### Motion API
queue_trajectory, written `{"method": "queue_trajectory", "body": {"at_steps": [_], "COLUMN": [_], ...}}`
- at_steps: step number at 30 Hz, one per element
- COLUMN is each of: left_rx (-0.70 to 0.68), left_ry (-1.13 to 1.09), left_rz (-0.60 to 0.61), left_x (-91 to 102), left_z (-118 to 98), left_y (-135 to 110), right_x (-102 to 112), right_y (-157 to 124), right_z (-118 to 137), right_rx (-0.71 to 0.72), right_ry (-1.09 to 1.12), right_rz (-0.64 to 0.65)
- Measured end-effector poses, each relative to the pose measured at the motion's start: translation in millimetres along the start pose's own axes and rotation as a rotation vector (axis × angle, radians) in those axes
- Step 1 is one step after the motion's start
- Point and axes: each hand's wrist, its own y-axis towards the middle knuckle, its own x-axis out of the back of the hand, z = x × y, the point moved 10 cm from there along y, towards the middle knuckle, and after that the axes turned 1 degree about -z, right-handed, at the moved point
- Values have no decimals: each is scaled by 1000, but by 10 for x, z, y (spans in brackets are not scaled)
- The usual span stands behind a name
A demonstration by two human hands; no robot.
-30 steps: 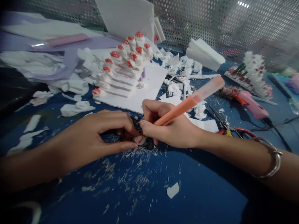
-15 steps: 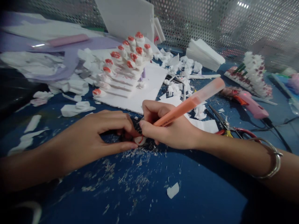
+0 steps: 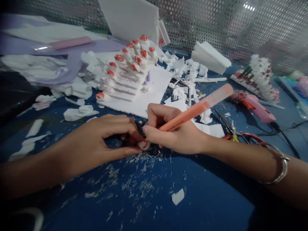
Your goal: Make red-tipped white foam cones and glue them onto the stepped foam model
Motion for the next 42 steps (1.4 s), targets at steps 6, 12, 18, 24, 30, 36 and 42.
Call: {"method": "queue_trajectory", "body": {"at_steps": [6,12,18,24,30,36,42], "left_rx": [-4,-4,23,24,20,11,25], "left_ry": [24,25,26,29,30,19,10], "left_rz": [-24,-7,1,-8,-16,-19,-30], "left_x": [21,14,5,6,10,15,16], "left_z": [-2,-16,18,13,-6,-19,-8], "left_y": [10,8,6,9,19,20,21], "right_x": [-24,-58,-51,-57,-53,-48,-42], "right_y": [1,-4,5,3,7,9,11], "right_z": [23,16,17,27,42,53,68], "right_rx": [38,17,17,24,45,45,46], "right_ry": [-68,-37,-54,-69,-77,-93,-110], "right_rz": [30,64,46,52,50,41,28]}}
